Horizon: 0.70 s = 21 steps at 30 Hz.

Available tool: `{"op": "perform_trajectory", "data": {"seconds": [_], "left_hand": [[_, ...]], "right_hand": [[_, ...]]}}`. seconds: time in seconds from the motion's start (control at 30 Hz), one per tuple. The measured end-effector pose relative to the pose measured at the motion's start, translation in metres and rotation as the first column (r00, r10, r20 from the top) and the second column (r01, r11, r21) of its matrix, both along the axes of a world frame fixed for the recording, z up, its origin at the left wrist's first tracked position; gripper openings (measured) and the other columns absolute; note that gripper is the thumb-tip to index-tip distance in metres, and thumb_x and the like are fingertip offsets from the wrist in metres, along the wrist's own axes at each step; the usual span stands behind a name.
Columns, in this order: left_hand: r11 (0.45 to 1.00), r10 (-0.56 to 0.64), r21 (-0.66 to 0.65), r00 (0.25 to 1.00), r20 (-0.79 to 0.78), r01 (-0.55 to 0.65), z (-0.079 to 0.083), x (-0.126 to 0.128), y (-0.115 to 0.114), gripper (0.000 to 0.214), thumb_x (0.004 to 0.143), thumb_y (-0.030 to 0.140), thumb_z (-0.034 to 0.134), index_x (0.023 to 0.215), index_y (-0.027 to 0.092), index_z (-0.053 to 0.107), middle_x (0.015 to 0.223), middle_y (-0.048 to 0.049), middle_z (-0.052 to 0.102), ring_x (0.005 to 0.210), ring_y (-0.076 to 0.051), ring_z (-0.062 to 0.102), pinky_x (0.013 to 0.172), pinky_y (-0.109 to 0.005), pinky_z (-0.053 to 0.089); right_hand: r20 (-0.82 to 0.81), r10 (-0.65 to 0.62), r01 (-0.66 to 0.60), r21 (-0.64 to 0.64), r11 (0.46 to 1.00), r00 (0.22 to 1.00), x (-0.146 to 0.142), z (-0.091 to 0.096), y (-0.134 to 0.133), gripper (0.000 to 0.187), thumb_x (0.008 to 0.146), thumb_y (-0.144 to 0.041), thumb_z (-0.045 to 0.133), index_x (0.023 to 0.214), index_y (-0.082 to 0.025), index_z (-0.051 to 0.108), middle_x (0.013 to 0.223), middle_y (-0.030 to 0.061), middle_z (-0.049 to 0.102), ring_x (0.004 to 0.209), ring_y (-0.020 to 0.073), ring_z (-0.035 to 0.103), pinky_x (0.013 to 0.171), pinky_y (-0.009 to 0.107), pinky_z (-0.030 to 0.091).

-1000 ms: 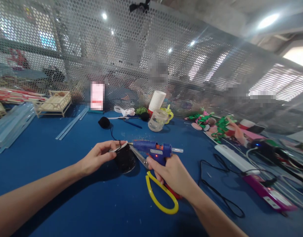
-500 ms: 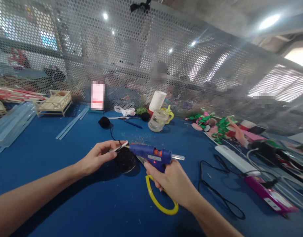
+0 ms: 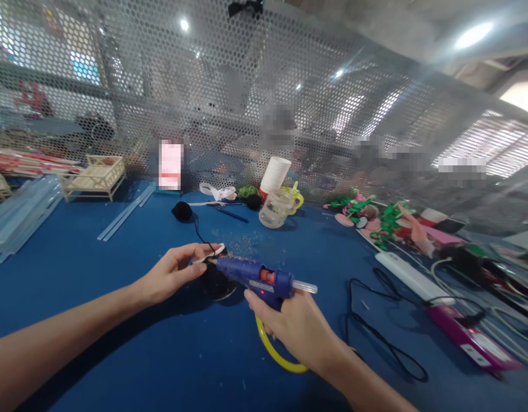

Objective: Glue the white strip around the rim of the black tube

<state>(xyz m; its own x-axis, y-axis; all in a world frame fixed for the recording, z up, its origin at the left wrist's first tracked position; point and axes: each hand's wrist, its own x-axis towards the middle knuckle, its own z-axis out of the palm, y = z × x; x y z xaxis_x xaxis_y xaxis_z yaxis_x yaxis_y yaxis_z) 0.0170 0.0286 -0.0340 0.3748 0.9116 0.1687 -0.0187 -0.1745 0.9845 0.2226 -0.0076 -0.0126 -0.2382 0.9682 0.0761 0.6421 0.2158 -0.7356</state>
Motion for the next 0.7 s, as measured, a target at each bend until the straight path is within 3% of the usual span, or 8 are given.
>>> {"op": "perform_trajectory", "data": {"seconds": [0.3, 0.7], "left_hand": [[1.000, 0.008, -0.021, 1.000, 0.012, -0.008, 0.000, -0.001, 0.000, 0.022, 0.071, 0.033, 0.062, 0.061, 0.014, 0.053, 0.115, -0.0135, 0.059, 0.118, -0.031, 0.041, 0.098, -0.043, 0.025], [1.000, 0.016, -0.025, 1.000, 0.023, -0.016, -0.001, -0.001, 0.001, 0.024, 0.070, 0.034, 0.063, 0.060, 0.015, 0.054, 0.114, -0.0131, 0.059, 0.117, -0.032, 0.042, 0.099, -0.046, 0.025]], "right_hand": [[-0.119, 0.007, -0.020, -0.112, 0.993, 0.993, 0.009, 0.011, 0.009, 0.022, 0.076, -0.033, 0.047, 0.059, -0.018, 0.049, 0.037, -0.0066, 0.042, 0.032, 0.0076, 0.043, 0.034, 0.019, 0.039], [-0.128, -0.003, -0.015, -0.133, 0.991, 0.992, 0.012, 0.006, 0.020, 0.032, 0.079, -0.034, 0.045, 0.053, -0.016, 0.049, 0.035, -0.0056, 0.043, 0.034, 0.0073, 0.043, 0.044, 0.021, 0.042]]}}
